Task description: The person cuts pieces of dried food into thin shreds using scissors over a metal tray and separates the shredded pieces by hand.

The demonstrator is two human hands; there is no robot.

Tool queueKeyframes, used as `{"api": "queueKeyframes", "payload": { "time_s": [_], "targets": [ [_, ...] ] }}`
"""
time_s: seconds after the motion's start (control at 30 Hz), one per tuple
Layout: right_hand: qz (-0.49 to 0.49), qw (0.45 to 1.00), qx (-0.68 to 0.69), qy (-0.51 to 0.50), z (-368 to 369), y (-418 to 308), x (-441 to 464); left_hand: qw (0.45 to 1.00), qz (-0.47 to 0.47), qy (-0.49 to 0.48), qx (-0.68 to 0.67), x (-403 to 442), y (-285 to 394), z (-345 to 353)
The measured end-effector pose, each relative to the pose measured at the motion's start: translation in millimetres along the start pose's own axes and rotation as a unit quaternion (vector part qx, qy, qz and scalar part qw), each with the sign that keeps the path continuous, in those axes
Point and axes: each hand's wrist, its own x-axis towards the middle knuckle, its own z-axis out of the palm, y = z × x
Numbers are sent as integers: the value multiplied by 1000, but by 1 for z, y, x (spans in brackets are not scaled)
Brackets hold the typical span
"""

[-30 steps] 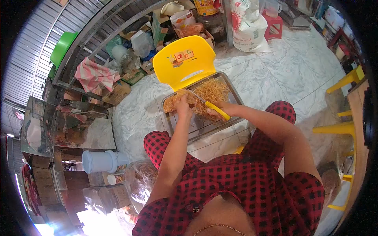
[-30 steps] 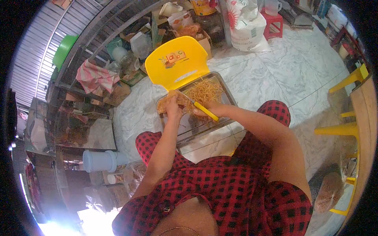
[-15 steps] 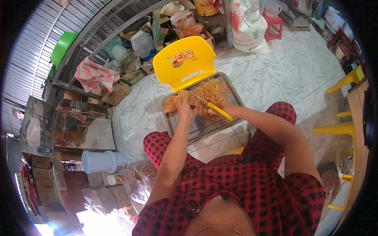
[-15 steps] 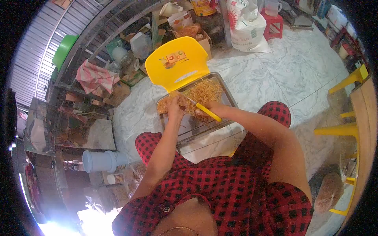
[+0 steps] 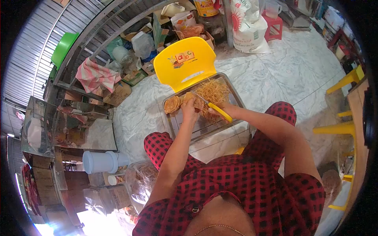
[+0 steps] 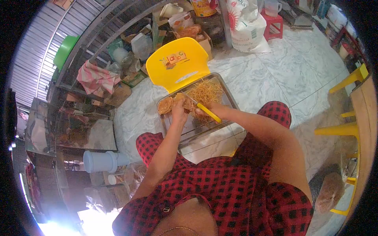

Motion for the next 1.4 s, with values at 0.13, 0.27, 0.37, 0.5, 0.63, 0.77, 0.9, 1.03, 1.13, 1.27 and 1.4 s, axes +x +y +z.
{"api": "queueKeyframes", "payload": {
  "time_s": [0.13,0.27,0.37,0.5,0.63,0.77,0.9,1.03,1.13,1.27,1.4],
  "targets": [
    [-10,1000,12,10,0,5,4,999,2,45,-13,1,-1,2],
    [7,999,23,25,2,6,6,999,17,21,20,5,2,-3],
    [-2,999,41,6,3,3,2,997,23,68,18,2,12,2],
    [-29,999,-9,-19,6,4,1,994,44,103,1,14,15,-9],
    [-17,999,-34,-26,7,7,3,994,42,98,8,12,20,-9],
    [-32,998,-34,-38,4,4,4,993,30,111,39,11,16,-5],
    [-79,995,-53,2,3,-7,-8,991,42,79,96,16,9,-11],
    [-62,996,-63,15,3,-6,-9,993,19,90,78,24,3,-18],
    [-129,983,-108,69,3,-5,-8,996,43,49,53,17,6,-14],
    [-58,996,-58,24,1,-16,-17,998,38,28,52,11,10,-8],
    [-85,995,-40,20,2,-4,-4,999,24,4,43,4,1,1]
  ]
}}
